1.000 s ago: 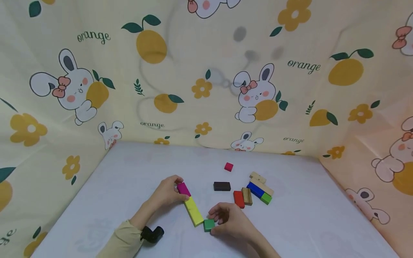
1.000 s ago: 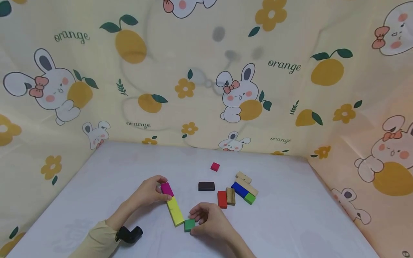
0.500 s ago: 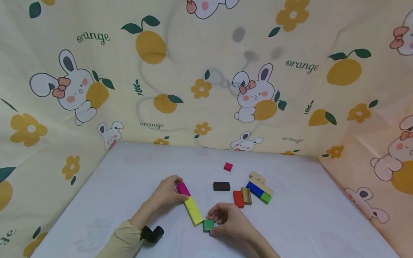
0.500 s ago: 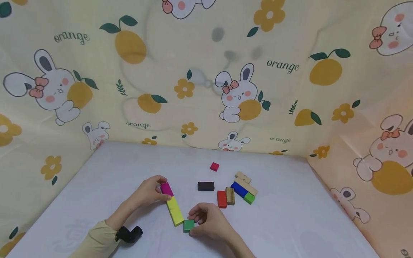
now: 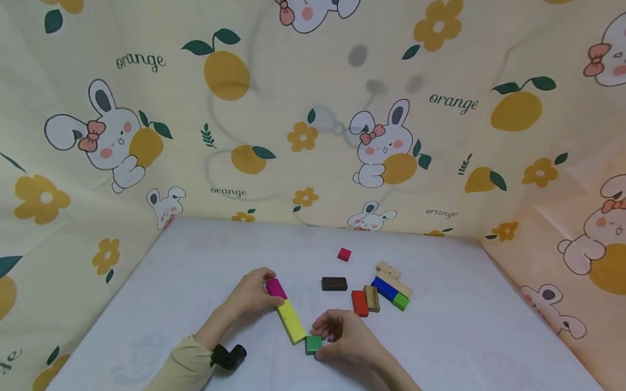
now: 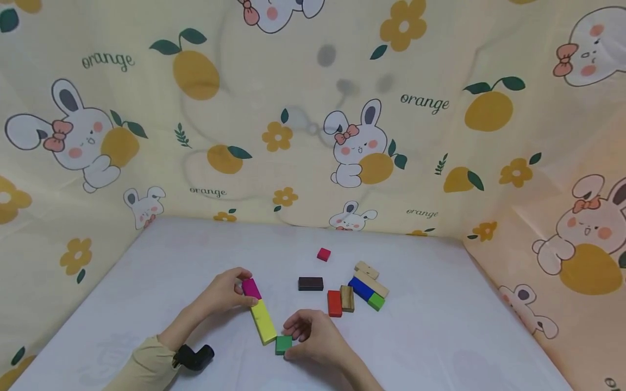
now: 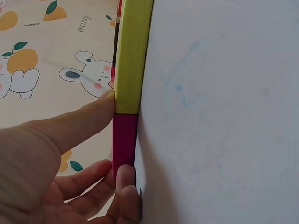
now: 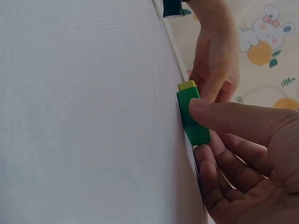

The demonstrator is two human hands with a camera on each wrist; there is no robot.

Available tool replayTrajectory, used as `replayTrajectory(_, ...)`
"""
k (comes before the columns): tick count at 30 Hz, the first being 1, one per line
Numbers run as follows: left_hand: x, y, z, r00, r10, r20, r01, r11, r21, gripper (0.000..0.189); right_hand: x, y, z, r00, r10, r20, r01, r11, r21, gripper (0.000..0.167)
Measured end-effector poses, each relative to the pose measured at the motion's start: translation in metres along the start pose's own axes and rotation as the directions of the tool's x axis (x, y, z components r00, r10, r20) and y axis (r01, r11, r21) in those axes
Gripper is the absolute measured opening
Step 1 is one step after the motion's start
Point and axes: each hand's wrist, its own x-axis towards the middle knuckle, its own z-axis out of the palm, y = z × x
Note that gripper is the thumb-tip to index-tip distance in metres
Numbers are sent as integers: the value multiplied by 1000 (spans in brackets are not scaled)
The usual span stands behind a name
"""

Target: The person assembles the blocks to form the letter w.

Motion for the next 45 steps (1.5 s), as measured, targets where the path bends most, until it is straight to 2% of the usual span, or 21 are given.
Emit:
replayTrajectory(9, 0, 0, -1, 1000, 3, -4, -3, 1000, 5, 61, -2, -2, 2, 1000, -1, 6, 1, 1000, 21, 35)
replayTrajectory(17, -1, 1, 0, 1000, 3, -8, -3, 1000, -3, 60, -2, -2, 3, 1000, 22, -3, -22, 1000, 0, 35)
replayTrajectory(35, -1, 3, 3, 1000, 15, 1, -15, 1000, -24, 60, -3, 2, 3, 1000, 16, 15, -15, 999, -31, 38)
replayTrajectory(45, 0, -1, 4, 1000, -1, -7, 1, 1000, 9, 61, -5, 0, 3, 1000, 12, 7, -12, 999, -32, 39)
